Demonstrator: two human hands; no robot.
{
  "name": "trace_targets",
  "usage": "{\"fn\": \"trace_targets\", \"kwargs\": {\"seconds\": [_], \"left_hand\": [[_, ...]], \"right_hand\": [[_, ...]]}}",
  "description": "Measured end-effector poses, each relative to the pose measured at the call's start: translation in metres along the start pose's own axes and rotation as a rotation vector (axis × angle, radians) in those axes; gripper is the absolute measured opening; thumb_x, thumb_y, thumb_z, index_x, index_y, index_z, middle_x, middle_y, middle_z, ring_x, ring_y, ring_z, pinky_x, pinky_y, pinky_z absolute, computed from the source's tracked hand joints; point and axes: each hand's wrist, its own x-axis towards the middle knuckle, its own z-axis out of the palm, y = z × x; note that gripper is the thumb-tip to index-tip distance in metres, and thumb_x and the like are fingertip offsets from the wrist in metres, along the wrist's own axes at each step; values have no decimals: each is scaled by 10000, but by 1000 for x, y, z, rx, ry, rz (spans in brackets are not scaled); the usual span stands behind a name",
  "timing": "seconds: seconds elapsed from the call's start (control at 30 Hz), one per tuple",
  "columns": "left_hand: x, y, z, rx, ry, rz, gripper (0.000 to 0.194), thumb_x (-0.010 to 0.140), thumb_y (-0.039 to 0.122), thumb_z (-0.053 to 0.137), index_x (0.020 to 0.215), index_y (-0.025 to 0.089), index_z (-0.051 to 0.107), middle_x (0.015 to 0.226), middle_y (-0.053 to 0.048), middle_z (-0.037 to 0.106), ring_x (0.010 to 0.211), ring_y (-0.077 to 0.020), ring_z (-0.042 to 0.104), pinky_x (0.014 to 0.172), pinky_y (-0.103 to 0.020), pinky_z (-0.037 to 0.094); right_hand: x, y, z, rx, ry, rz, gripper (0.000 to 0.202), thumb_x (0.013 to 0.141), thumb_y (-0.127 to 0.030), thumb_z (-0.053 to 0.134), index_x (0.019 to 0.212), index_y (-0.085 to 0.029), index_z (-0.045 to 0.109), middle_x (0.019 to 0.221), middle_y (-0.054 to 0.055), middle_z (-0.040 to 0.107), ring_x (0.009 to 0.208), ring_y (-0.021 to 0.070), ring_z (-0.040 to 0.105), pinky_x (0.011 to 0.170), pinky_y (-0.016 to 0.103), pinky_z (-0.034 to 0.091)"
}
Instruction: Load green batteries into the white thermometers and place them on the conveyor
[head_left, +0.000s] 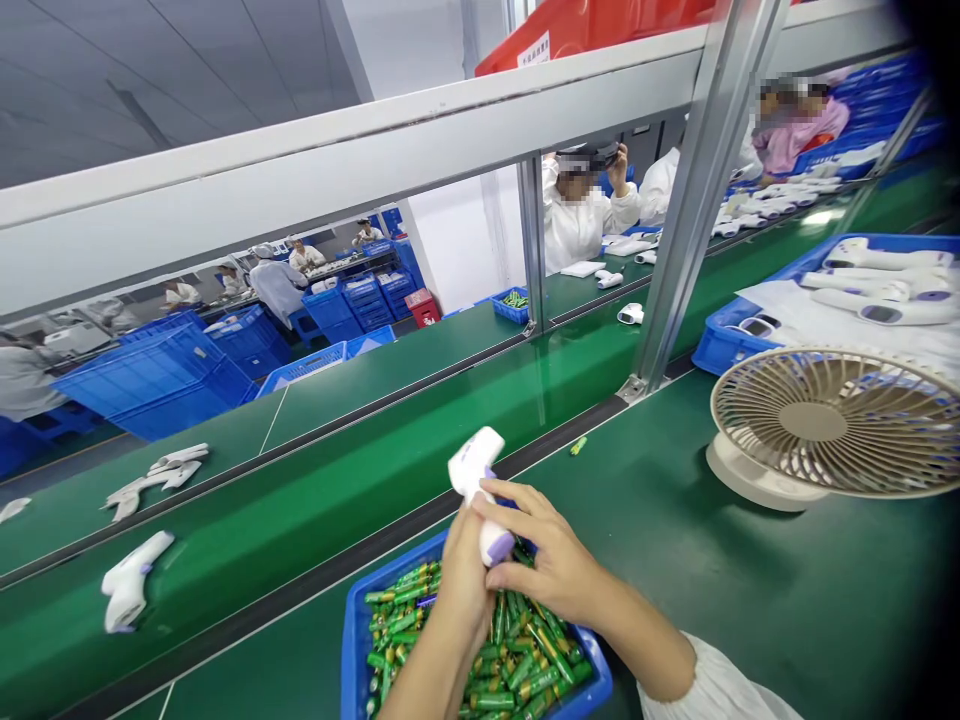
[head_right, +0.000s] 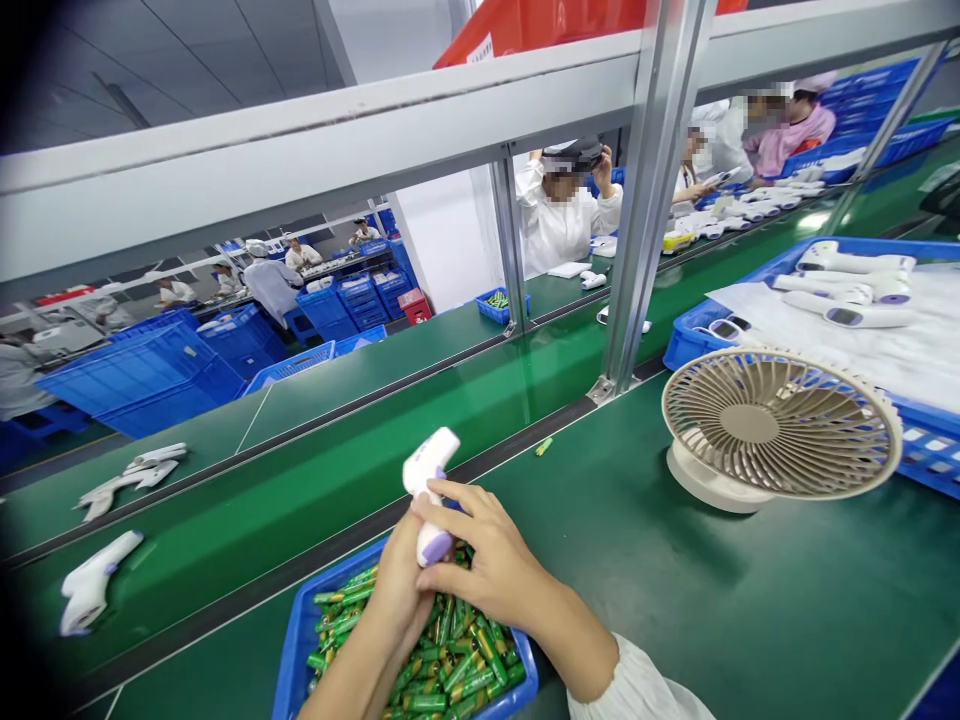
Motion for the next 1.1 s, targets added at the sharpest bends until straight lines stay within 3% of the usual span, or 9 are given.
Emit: {"fn": "trace_targets", "kwargs": {"seconds": [0.2, 0.4, 0.53, 0.6, 0.67, 0.73, 0.8, 0.97, 1.1], "left_hand": [[-6, -2, 7, -239, -101, -68, 490, 736, 395, 744, 1135, 131, 637, 1046, -100, 649, 922, -184, 613, 781, -261, 496], [-4, -2, 11, -120, -20, -69, 550, 764, 438, 698, 1203, 135, 562, 858, -49, 629, 663, -126, 580, 547, -213, 437], [15, 12, 29, 353, 16, 151, 519, 851, 528, 542, 1218, 164, 490, 687, -3, 567, 494, -128, 496, 450, -228, 340], [28, 19, 40, 706, 14, 286, 455, 876, 515, 497, 1180, 177, 473, 761, -46, 616, 580, -183, 568, 515, -264, 385], [39, 23, 50, 1031, 14, 399, 405, 892, 493, 465, 1154, 185, 464, 862, -107, 655, 730, -255, 626, 616, -313, 415], [47, 21, 57, 1229, 11, 476, 403, 909, 491, 416, 1171, 186, 450, 927, -153, 665, 828, -311, 635, 673, -353, 412], [52, 15, 60, 1259, 6, 504, 412, 914, 498, 393, 1182, 188, 437, 977, -177, 660, 869, -332, 635, 692, -369, 412], [57, 13, 50, 961, 44, 507, 339, 903, 501, 438, 1059, 200, 463, 924, -113, 654, 794, -266, 630, 687, -347, 436], [51, 28, 23, 702, 161, 640, 334, 902, 514, 459, 975, 190, 499, 910, -68, 625, 747, -193, 587, 684, -311, 442]], "right_hand": [[2, 0, 0, 176, 10, 2, 332, 901, -388, 606, 1232, -366, 620, 1391, 21, 515, 1258, 239, 445, 1066, 444, 356], [3, 0, 1, 353, 66, 32, 299, 887, -395, 623, 1178, -341, 667, 1391, 26, 527, 1291, 260, 444, 1094, 461, 316], [9, 8, 2, 781, 301, 199, 439, 888, -534, 552, 1253, -298, 615, 1386, 58, 532, 1212, 276, 524, 1023, 459, 399], [13, 16, 1, 1045, 400, 318, 515, 915, -604, 429, 1275, -271, 587, 1360, 73, 553, 1137, 259, 579, 965, 440, 452], [16, 27, 0, 1154, 439, 413, 556, 936, -611, 334, 1261, -234, 581, 1302, 97, 593, 1077, 246, 619, 927, 427, 486], [17, 40, 0, 1079, 471, 474, 555, 946, -574, 300, 1238, -195, 581, 1210, 128, 641, 1024, 247, 651, 895, 429, 514], [16, 54, 2, 950, 513, 507, 523, 949, -520, 307, 1214, -165, 586, 1145, 150, 665, 991, 251, 669, 882, 435, 528], [13, 78, 6, 713, 570, 527, 363, 886, -297, 472, 1180, -130, 603, 1078, 151, 682, 998, 256, 668, 919, 461, 514], [6, 75, 1, 472, 451, 465, 322, 801, -167, 572, 1105, -171, 676, 1189, 112, 649, 1143, 256, 587, 1079, 488, 364]]}}
